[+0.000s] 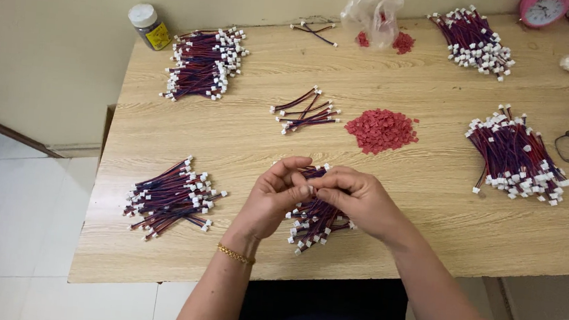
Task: Thread small red beads onto the ends of electrical wires
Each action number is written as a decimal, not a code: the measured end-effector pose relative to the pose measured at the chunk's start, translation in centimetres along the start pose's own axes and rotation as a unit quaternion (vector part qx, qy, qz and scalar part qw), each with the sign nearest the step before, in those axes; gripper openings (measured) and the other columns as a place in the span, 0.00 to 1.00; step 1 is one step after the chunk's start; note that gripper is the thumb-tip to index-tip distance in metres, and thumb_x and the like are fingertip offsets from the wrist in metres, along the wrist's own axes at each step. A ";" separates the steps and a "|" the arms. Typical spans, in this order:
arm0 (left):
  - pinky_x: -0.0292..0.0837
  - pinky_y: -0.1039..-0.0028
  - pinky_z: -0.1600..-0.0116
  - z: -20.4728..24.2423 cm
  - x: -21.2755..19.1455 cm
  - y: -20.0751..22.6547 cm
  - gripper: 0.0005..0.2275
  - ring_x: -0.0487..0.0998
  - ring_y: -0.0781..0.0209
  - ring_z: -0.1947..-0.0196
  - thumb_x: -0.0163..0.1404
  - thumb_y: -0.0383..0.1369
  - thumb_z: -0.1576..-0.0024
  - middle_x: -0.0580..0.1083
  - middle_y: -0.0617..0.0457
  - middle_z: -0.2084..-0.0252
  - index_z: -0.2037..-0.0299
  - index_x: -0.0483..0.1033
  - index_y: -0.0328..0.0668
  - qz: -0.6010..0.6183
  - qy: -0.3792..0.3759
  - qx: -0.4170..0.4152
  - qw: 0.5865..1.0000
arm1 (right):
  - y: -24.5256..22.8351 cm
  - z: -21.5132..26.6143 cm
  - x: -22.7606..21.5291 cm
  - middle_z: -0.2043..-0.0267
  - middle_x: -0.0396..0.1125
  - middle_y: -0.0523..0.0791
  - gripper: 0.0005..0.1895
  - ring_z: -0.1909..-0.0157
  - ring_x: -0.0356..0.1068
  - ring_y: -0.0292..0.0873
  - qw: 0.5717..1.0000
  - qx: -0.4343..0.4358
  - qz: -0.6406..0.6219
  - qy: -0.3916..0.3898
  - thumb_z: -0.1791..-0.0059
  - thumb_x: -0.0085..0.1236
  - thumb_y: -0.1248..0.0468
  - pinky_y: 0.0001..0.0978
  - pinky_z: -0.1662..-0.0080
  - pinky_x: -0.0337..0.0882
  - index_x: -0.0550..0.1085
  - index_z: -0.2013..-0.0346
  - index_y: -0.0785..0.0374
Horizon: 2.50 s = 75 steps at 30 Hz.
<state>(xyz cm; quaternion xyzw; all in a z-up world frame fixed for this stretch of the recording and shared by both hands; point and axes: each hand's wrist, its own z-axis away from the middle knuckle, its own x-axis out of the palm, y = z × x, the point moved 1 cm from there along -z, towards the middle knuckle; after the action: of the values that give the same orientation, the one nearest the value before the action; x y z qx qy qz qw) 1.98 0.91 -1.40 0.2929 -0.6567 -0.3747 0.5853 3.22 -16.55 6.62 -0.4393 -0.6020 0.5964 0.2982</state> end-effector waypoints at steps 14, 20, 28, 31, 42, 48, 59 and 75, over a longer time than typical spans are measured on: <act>0.74 0.78 0.60 -0.6 0.1 1.9 0.18 0.75 0.67 0.68 0.56 0.20 0.50 0.74 0.52 0.71 0.48 0.74 0.33 -0.178 -0.050 -0.022 0.983 | 2.3 -0.4 0.4 0.70 0.70 0.49 0.05 0.63 0.68 0.44 0.998 0.038 0.033 0.040 0.55 0.61 0.67 0.38 0.55 0.68 0.79 0.65 0.63; 0.72 0.80 0.61 -5.4 -2.4 3.1 0.12 0.74 0.68 0.69 0.54 0.24 0.46 0.75 0.51 0.68 0.51 0.76 0.35 -0.217 0.072 0.024 0.973 | 11.4 -1.3 -5.9 0.65 0.72 0.48 0.10 0.57 0.72 0.46 0.944 0.056 0.241 0.217 0.55 0.63 0.65 0.36 0.53 0.71 0.78 0.59 0.58; 0.75 0.79 0.67 -10.5 -8.7 -0.1 0.09 0.78 0.66 0.72 0.53 0.26 0.46 0.78 0.48 0.65 0.55 0.79 0.41 -0.348 0.240 0.030 0.906 | 14.5 -3.2 -8.1 0.69 0.69 0.45 0.11 0.59 0.72 0.48 0.885 0.091 0.409 0.205 0.57 0.64 0.56 0.37 0.55 0.71 0.78 0.63 0.53; 0.76 0.70 0.62 -9.2 -7.7 0.4 0.15 0.80 0.54 0.68 0.57 0.26 0.49 0.72 0.46 0.49 0.51 0.78 0.53 -0.506 0.222 0.067 0.831 | 14.7 -3.4 -7.8 0.66 0.68 0.44 0.09 0.56 0.71 0.48 0.867 0.127 0.442 0.191 0.55 0.62 0.55 0.39 0.53 0.71 0.78 0.63 0.50; 0.74 0.66 0.57 -3.8 -6.8 -0.6 0.10 0.76 0.51 0.63 0.60 0.40 0.53 0.72 0.55 0.65 0.60 0.80 0.58 -0.721 0.017 0.110 0.684 | 13.1 -2.5 -7.7 0.66 0.71 0.54 0.08 0.57 0.72 0.57 0.895 0.110 0.369 0.225 0.51 0.56 0.60 0.50 0.57 0.70 0.77 0.62 0.59; 0.74 0.62 0.55 -3.0 -6.8 1.9 0.10 0.76 0.44 0.59 0.56 0.33 0.48 0.71 0.47 0.61 0.57 0.78 0.51 -0.694 0.072 0.116 0.707 | 10.5 -1.0 -6.7 0.68 0.69 0.49 0.07 0.69 0.71 0.40 0.953 0.098 0.074 0.276 0.51 0.56 0.69 0.26 0.67 0.75 0.73 0.59 0.65; 0.77 0.66 0.57 -0.3 -8.6 1.3 0.06 0.80 0.51 0.61 0.56 0.37 0.50 0.74 0.53 0.65 0.64 0.81 0.55 -0.724 0.061 -0.023 0.687 | 5.4 -1.1 -2.7 0.65 0.69 0.46 0.14 0.68 0.71 0.35 0.971 0.038 -0.080 0.220 0.55 0.58 0.74 0.24 0.66 0.76 0.72 0.55 0.68; 0.78 0.76 0.62 0.2 0.0 4.1 0.11 0.79 0.65 0.71 0.61 0.24 0.52 0.78 0.49 0.71 0.59 0.79 0.33 -0.154 0.088 0.012 0.984 | -3.5 -1.1 1.8 0.59 0.72 0.44 0.05 0.50 0.70 0.49 0.888 -0.281 0.346 0.115 0.55 0.60 0.65 0.45 0.46 0.66 0.77 0.64 0.58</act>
<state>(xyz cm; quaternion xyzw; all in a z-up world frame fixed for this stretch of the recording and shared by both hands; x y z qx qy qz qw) 2.03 3.17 2.07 0.4289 -0.5543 -0.4252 0.5728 2.81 -14.07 9.89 -0.7507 -0.5157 0.4128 0.0042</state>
